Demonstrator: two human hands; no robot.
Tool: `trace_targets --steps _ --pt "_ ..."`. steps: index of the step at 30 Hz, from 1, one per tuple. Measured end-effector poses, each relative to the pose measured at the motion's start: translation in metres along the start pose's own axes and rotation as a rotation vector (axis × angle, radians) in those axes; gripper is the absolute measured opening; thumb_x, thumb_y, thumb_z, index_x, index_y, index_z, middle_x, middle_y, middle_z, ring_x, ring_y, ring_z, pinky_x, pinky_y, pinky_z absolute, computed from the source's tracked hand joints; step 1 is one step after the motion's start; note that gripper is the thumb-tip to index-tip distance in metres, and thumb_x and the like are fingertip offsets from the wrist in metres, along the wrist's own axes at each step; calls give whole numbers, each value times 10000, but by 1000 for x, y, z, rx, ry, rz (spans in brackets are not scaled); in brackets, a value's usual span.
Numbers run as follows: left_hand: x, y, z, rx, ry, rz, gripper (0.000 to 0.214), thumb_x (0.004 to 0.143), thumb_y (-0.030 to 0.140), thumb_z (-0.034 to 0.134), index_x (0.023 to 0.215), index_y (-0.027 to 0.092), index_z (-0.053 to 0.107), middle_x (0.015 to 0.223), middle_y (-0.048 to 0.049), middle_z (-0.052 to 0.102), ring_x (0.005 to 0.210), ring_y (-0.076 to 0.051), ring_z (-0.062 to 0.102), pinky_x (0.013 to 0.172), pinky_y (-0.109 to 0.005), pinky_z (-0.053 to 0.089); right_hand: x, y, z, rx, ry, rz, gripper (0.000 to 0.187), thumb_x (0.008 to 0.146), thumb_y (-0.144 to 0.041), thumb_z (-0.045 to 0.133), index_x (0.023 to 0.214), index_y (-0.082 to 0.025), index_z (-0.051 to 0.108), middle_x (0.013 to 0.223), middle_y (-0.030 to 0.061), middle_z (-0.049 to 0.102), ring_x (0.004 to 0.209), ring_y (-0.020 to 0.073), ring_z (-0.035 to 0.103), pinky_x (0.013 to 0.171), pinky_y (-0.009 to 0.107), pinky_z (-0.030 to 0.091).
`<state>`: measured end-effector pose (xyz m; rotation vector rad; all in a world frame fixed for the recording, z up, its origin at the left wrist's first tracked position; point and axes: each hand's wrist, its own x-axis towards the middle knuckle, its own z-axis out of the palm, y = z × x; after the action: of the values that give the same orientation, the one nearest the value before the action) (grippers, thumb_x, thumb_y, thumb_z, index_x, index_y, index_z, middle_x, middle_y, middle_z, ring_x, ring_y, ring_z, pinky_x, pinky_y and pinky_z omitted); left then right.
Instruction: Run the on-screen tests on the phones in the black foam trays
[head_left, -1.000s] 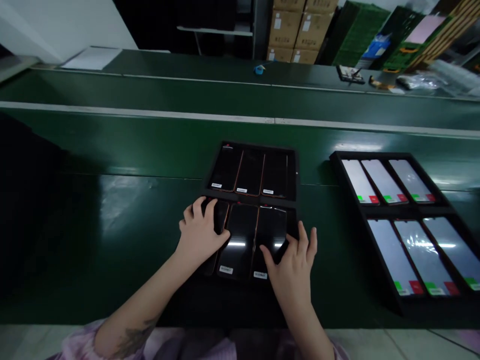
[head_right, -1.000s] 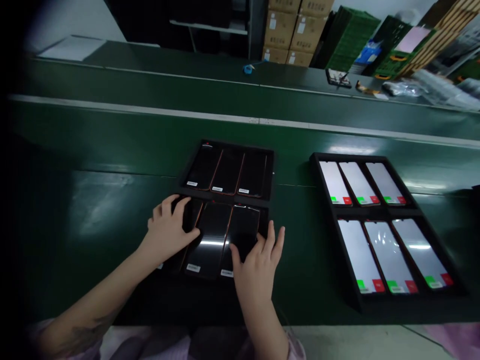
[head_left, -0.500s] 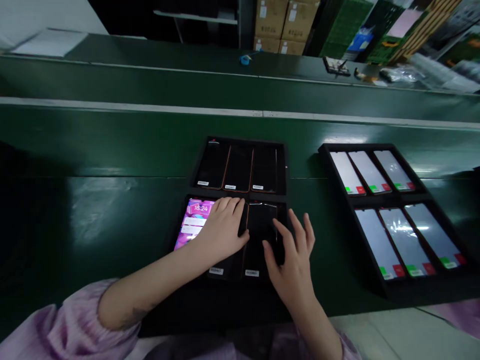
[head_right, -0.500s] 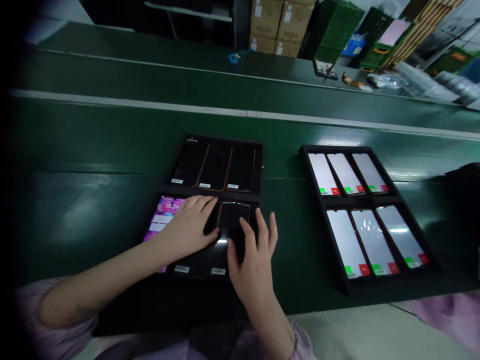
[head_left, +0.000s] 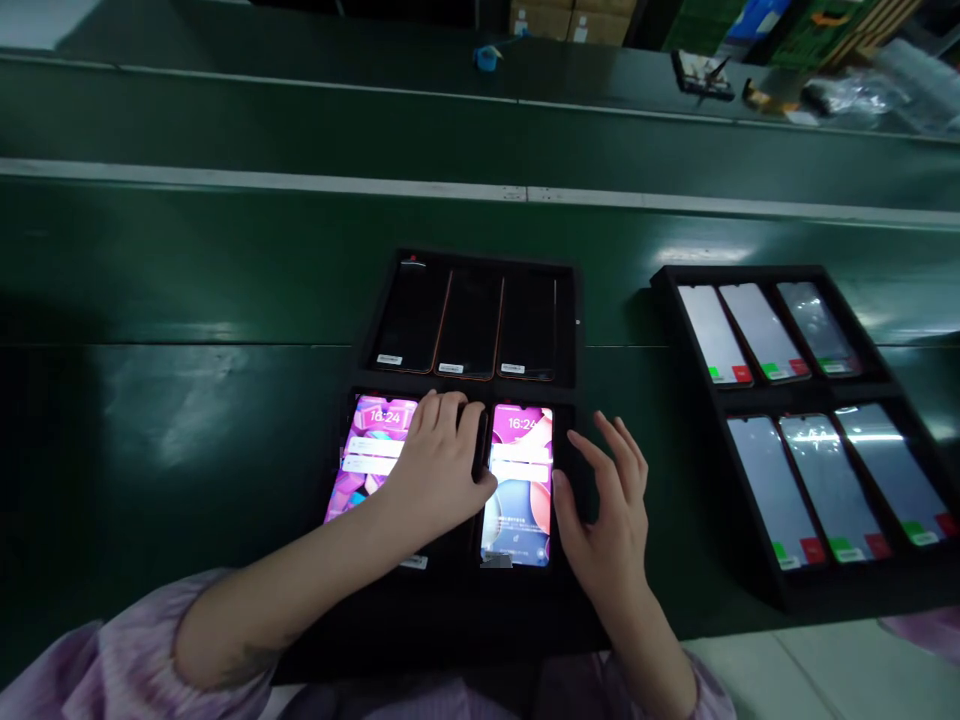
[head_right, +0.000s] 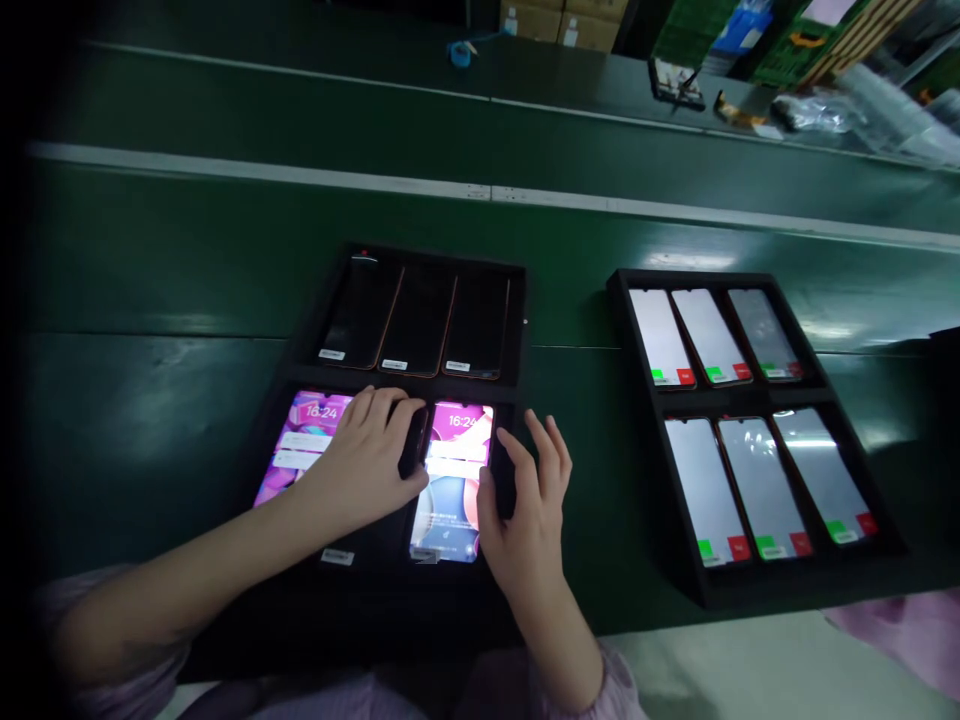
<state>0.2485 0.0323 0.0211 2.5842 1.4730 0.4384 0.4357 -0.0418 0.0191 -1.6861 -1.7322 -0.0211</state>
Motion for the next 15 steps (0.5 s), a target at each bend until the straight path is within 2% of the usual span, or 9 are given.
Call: trace_targets --steps 2,6,9,11,13,14,15 --pt "2 2 1 -24 -23 -35 498 722 198 627 1191 32 624 1178 -249 610 1169 -412 585 1144 -658 443 3 1 0 5 -3 4 319 1027 -288 565 1339 -236 607 1454 147 611 1439 346 522 1083 605 547" --pt "9 6 4 -100 -167 -128 387 733 186 632 1108 92 637 1147 -214 626 1173 -414 576 1182 -685 372 7 2 0 3 -2 -1 320 1022 -280 569 1337 -243 613 1451 143 614 1434 343 530 1101 615 535" --pt "13 2 0 -146 -199 -127 388 729 190 639 1108 107 640 1150 -207 639 1195 -419 581 1155 -686 401 7 5 1 7 16 6 310 1025 -302 565 1325 -251 624 1452 139 617 1437 336 530 1117 621 525" --pt "12 -12 -12 -195 -224 -85 449 749 233 640 1186 130 635 1214 -189 649 1219 -388 602 1125 -627 473 7 10 2 74 -7 83 349 1021 -363 572 1348 -251 615 1479 142 602 1442 331 531 1131 619 520" --pt "10 -35 -31 -378 -255 -68 496 821 328 619 1300 200 611 1327 -141 651 1246 -321 633 1087 -525 548 9 18 5 266 -80 267 464 990 -465 608 1401 -250 582 1506 143 588 1438 323 544 1153 597 513" --pt "9 -50 -40 -570 -249 -115 491 866 378 601 1336 237 604 1371 -117 651 1251 -293 648 1075 -486 565 11 23 7 379 -120 368 532 966 -517 627 1423 -252 565 1508 139 591 1430 315 556 1161 575 513" --pt "9 -65 -48 -756 -194 -216 466 882 421 596 1317 259 623 1358 -103 673 1241 -289 664 1061 -477 578 15 28 10 479 -152 452 584 943 -561 640 1434 -255 555 1503 132 601 1421 305 567 1168 550 513"
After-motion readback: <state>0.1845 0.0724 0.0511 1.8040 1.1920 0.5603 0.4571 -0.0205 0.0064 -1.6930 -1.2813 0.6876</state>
